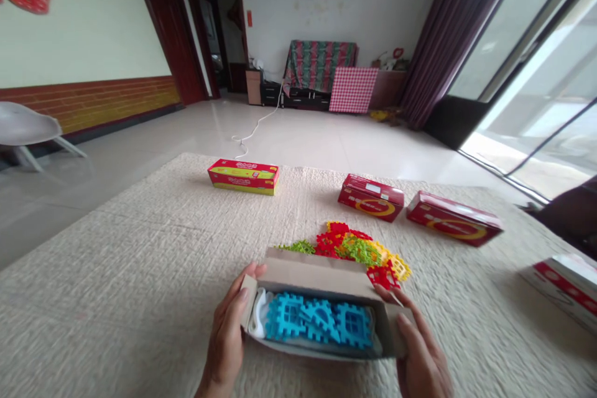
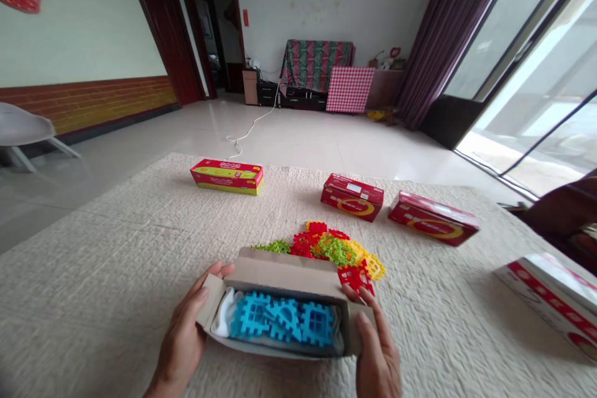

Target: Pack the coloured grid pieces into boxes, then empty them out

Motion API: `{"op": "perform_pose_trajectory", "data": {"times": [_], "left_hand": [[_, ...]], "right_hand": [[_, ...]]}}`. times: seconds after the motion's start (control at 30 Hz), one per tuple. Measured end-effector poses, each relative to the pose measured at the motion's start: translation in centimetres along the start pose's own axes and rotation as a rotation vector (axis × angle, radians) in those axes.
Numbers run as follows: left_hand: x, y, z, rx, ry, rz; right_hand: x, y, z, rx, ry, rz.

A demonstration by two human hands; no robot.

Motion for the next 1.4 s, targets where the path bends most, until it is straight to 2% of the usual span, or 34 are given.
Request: {"op": "perform_pose_trajectory", "data": {"times": [0.1, 0.17, 0.23, 0.27, 0.37, 0.43, 0.53, 0.6, 0.73, 0.97, 1.17, 1.27, 1.4], "left_hand": [[-1.1, -0.9, 0.1, -0.066, 0.073, 0.126], [-1.5, -1.2, 0.0, -0.084, 0.087, 0.117], [-1.8, -1.0, -0.3, -0.066, 0.08, 0.018], [-2.1, -0.8, -0.4, -0.043, 0.085, -0.054], [-2.9, 0.5, -0.6, 0.059, 0.134, -0.358], [-2.8, 2.1, -0.4, 0.183, 0.156, -0.602], [-1.6, 4.6, 0.5, 0.41, 0.149, -0.859], [-0.7, 5.3, 0.9, 0.468, 0.102, -0.917], [0.4, 5.1, 0.9, 0.396, 0.014, -0.97], [0.4, 3.9, 0.3, 0.199, -0.028, -1.114], [0.5, 3.1, 0.2, 0.047, -0.07, -1.162], [0.5, 3.4, 0.5, 0.028, -0.042, -1.102], [1.1, 3.8, 1.0, 0.066, -0.062, -1.029]], "right_hand": [[-0.2, 0.5, 0.0, 0.112, 0.011, -0.055], [-0.5, 0.4, -0.1, 0.121, 0.02, -0.027], [-0.8, -0.2, -0.4, 0.07, 0.003, 0.095], [-1.1, -0.9, -0.6, 0.0, 0.004, 0.194], [-1.5, -4.0, -0.3, -0.315, 0.057, 0.568], [-1.1, -5.7, 0.3, -0.454, 0.081, 0.767], [-0.1, -6.6, 0.5, -0.455, 0.0, 0.865], [0.4, -6.6, 0.6, -0.399, -0.055, 0.845], [1.1, -6.1, 0.8, -0.325, -0.128, 0.751], [1.5, -5.0, 1.2, -0.236, -0.198, 0.653], [1.5, -5.1, 1.2, -0.254, -0.225, 0.686], [1.5, -5.1, 1.3, -0.273, -0.241, 0.723], [1.2, -5.2, 1.4, -0.335, -0.242, 0.815]]}}
Point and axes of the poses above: each hand's wrist, its own z-axis away from the middle knuckle, its own x-axis out of the palm, y = z × x, the point moved 8 cm from there along -z, towards the middle knuckle, and after that the axes turned 7 degrees about -y, right-handed, at the moved point
